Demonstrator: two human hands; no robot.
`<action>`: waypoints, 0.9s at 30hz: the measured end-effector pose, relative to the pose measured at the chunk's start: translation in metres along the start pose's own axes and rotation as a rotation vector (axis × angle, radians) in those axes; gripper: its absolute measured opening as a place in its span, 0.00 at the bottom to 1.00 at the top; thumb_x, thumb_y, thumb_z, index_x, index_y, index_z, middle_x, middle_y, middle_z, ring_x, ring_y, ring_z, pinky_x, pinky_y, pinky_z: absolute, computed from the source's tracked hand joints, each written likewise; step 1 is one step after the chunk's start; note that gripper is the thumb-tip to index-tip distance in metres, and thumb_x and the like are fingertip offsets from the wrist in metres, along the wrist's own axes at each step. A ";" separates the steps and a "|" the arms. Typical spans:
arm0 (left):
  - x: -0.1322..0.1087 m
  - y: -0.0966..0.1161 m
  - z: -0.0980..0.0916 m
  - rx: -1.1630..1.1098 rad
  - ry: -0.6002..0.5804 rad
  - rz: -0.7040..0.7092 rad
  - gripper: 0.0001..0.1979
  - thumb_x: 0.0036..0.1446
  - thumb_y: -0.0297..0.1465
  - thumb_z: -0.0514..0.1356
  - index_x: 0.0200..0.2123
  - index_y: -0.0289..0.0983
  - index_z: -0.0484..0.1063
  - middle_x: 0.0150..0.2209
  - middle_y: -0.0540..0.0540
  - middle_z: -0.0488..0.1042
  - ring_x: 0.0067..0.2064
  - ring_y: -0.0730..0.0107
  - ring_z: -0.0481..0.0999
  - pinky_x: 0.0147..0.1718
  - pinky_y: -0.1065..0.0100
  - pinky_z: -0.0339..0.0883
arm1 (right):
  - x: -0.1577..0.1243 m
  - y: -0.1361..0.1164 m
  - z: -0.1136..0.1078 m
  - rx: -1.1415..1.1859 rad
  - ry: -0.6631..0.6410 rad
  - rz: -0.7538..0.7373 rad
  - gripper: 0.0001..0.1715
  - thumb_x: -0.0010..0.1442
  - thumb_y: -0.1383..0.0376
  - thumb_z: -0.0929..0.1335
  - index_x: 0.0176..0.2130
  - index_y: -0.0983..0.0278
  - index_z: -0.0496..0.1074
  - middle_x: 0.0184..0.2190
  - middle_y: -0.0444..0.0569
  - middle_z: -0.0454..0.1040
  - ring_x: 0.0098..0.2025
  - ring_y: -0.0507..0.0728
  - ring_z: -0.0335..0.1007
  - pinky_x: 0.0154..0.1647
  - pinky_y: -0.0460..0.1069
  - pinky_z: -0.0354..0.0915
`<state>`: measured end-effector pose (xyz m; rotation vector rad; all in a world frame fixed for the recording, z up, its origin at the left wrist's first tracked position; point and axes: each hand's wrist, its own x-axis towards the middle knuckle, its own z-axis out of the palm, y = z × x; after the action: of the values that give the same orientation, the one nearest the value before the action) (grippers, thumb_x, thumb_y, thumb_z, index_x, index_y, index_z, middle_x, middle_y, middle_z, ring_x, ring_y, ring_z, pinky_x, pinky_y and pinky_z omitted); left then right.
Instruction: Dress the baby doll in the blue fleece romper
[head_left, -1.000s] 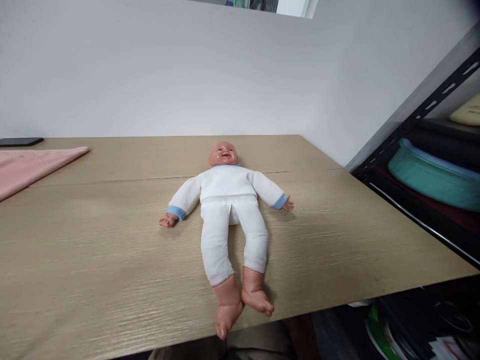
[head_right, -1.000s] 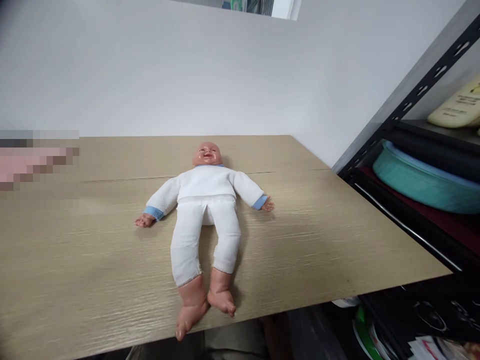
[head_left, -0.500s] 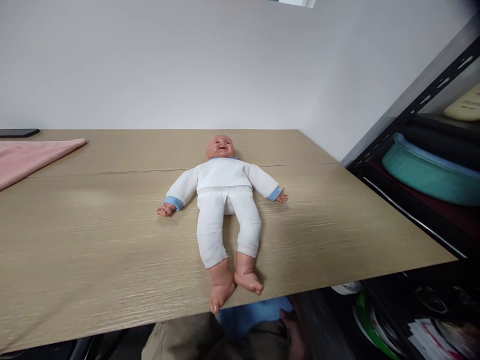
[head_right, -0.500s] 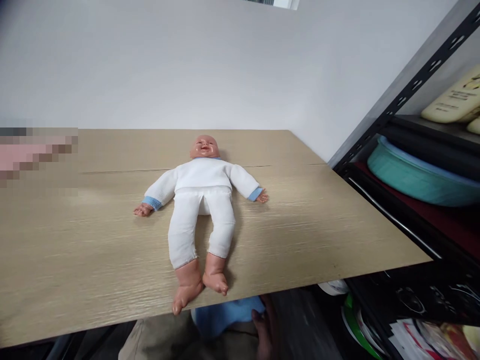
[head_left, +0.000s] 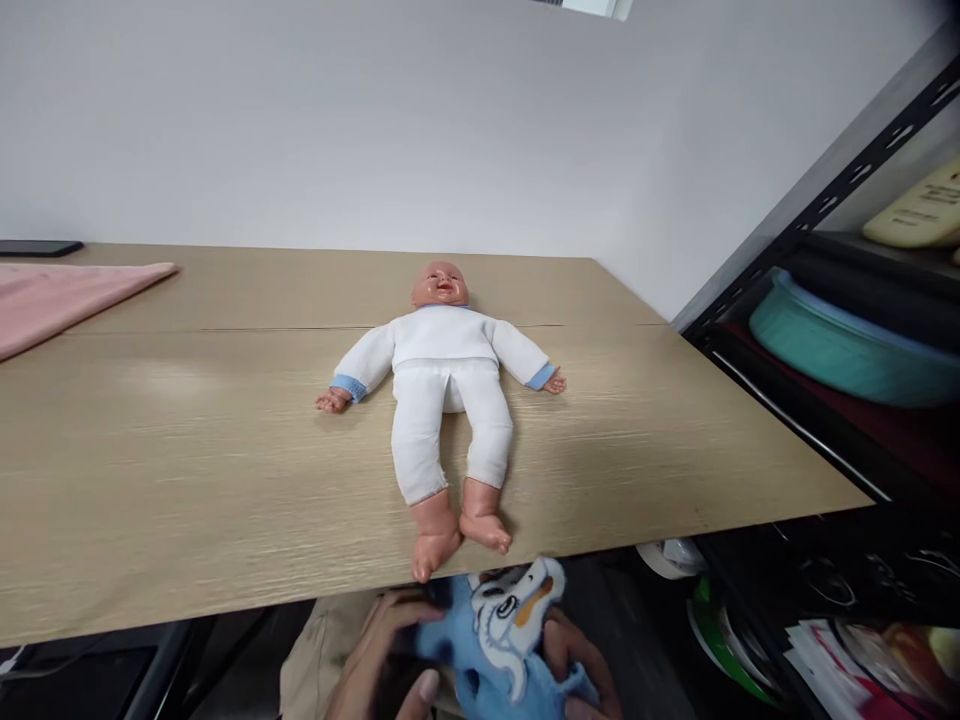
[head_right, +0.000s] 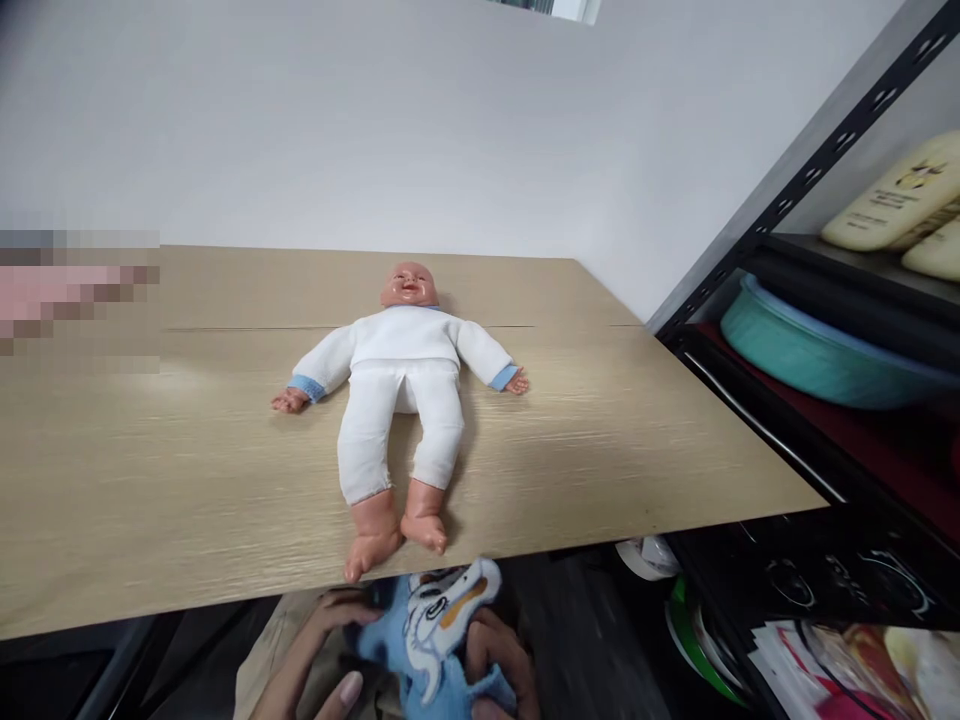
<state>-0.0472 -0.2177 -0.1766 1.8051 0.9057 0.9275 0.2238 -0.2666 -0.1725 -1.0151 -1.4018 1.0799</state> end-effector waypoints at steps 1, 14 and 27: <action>0.002 0.001 0.002 -0.016 -0.041 -0.002 0.17 0.73 0.42 0.65 0.61 0.47 0.80 0.58 0.40 0.84 0.61 0.48 0.84 0.62 0.55 0.79 | 0.003 -0.012 0.000 0.001 -0.050 0.025 0.36 0.63 0.31 0.66 0.28 0.58 0.57 0.31 0.48 0.71 0.33 0.61 0.72 0.36 0.53 0.70; 0.029 0.022 0.017 -0.812 -0.346 -0.224 0.35 0.63 0.54 0.74 0.67 0.50 0.71 0.43 0.49 0.78 0.38 0.70 0.77 0.40 0.70 0.70 | 0.031 -0.076 -0.006 0.146 -0.358 -0.018 0.32 0.70 0.39 0.69 0.28 0.57 0.60 0.24 0.43 0.73 0.29 0.57 0.72 0.38 0.51 0.69; 0.039 0.080 -0.007 -0.397 -0.140 -0.025 0.17 0.61 0.31 0.79 0.49 0.46 0.78 0.44 0.50 0.83 0.43 0.68 0.85 0.43 0.73 0.79 | 0.033 -0.093 -0.021 -0.415 -0.329 -0.250 0.48 0.62 0.62 0.83 0.72 0.49 0.63 0.61 0.54 0.80 0.63 0.63 0.81 0.62 0.54 0.78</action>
<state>-0.0197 -0.2089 -0.0924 1.4927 0.6050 0.8823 0.2397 -0.2542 -0.0735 -0.9412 -2.0222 0.8098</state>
